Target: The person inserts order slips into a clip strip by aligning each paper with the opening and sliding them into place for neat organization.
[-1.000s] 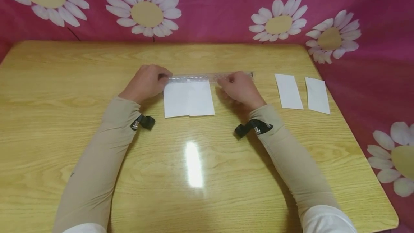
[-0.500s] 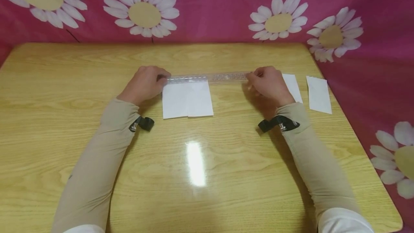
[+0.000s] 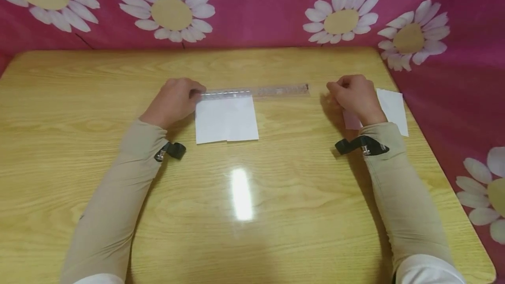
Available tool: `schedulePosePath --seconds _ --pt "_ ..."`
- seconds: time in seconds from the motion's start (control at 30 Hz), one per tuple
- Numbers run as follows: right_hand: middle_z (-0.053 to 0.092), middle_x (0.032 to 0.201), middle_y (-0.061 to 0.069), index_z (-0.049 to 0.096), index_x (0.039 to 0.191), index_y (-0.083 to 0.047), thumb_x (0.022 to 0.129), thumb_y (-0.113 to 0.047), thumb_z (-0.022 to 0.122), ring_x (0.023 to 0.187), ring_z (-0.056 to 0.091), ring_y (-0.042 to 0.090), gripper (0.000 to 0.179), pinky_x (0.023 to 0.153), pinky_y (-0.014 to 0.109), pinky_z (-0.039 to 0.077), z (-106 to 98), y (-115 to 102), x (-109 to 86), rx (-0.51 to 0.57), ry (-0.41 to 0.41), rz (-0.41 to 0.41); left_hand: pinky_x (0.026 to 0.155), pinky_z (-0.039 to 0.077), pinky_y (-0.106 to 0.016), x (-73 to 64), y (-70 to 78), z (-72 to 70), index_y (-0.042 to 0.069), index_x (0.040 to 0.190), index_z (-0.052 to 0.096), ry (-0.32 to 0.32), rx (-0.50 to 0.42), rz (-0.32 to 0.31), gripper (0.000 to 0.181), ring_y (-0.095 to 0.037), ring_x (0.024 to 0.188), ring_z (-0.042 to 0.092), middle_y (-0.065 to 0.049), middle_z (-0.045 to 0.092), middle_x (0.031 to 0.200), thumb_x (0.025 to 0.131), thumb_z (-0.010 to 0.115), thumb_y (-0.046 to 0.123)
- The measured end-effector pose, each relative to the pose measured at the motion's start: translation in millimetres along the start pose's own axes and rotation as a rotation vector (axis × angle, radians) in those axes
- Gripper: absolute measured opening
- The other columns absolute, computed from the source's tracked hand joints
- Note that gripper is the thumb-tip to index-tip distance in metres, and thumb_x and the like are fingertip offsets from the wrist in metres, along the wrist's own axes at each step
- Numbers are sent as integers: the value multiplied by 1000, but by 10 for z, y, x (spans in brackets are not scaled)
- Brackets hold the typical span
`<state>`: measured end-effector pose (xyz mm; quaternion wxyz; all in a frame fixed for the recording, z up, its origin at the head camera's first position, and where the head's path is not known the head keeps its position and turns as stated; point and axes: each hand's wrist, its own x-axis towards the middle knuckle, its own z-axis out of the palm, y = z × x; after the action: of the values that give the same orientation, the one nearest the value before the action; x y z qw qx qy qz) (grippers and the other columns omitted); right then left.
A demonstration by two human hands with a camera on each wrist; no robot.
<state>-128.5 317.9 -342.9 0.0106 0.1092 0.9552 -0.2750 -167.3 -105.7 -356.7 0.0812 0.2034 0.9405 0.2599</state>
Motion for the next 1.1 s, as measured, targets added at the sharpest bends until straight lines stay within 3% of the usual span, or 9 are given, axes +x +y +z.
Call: schedulePosePath --seconds 0.23,0.57,0.77,0.87,0.93,1.03,1.1 --pt "75 78 3 75 101 -6 98 -47 62 70 61 11 43 61 29 47 -64 39 18 -18 -16 -3 106 53 -52 -9 -24 -10 2 134 68 23 15 11 35 -35 115 65 -21 70 132 102 54 5" --pt "68 68 -11 72 104 -5 95 -48 66 63 61 7 45 59 29 49 -231 188 30 -26 6 26 107 52 -52 2 11 -17 2 133 69 25 16 3 34 -35 114 64 -22 70 131 101 56 4" --pt "66 68 -12 71 102 -4 92 -47 69 62 58 6 44 59 29 46 -302 251 17 -59 38 32 107 52 -52 3 4 -5 2 133 69 22 13 3 34 -36 115 63 -21 70 132 101 57 5" --pt "67 73 -6 70 104 -3 92 -47 69 73 63 16 46 65 32 47 -333 283 7 -80 29 53 109 51 -52 4 -2 -1 2 133 69 19 16 -1 34 -36 119 63 -21 69 133 101 57 5" --pt "68 77 -1 69 105 0 93 -46 69 92 63 29 47 76 39 49 -352 306 1 -85 18 72 110 51 -53 2 1 2 2 133 69 17 20 -2 34 -36 121 63 -21 69 134 101 57 5" --pt "69 84 10 69 106 4 93 -44 69 117 51 45 49 93 52 45 -369 341 -8 -94 19 88 109 51 -53 -1 8 7 2 133 69 15 23 0 34 -37 120 64 -21 69 134 101 57 5" --pt "69 91 20 69 107 6 93 -43 69 124 44 51 51 100 58 41 -379 363 -18 -101 18 92 109 51 -54 1 13 15 2 133 69 13 24 2 34 -37 120 64 -21 69 134 101 57 5"
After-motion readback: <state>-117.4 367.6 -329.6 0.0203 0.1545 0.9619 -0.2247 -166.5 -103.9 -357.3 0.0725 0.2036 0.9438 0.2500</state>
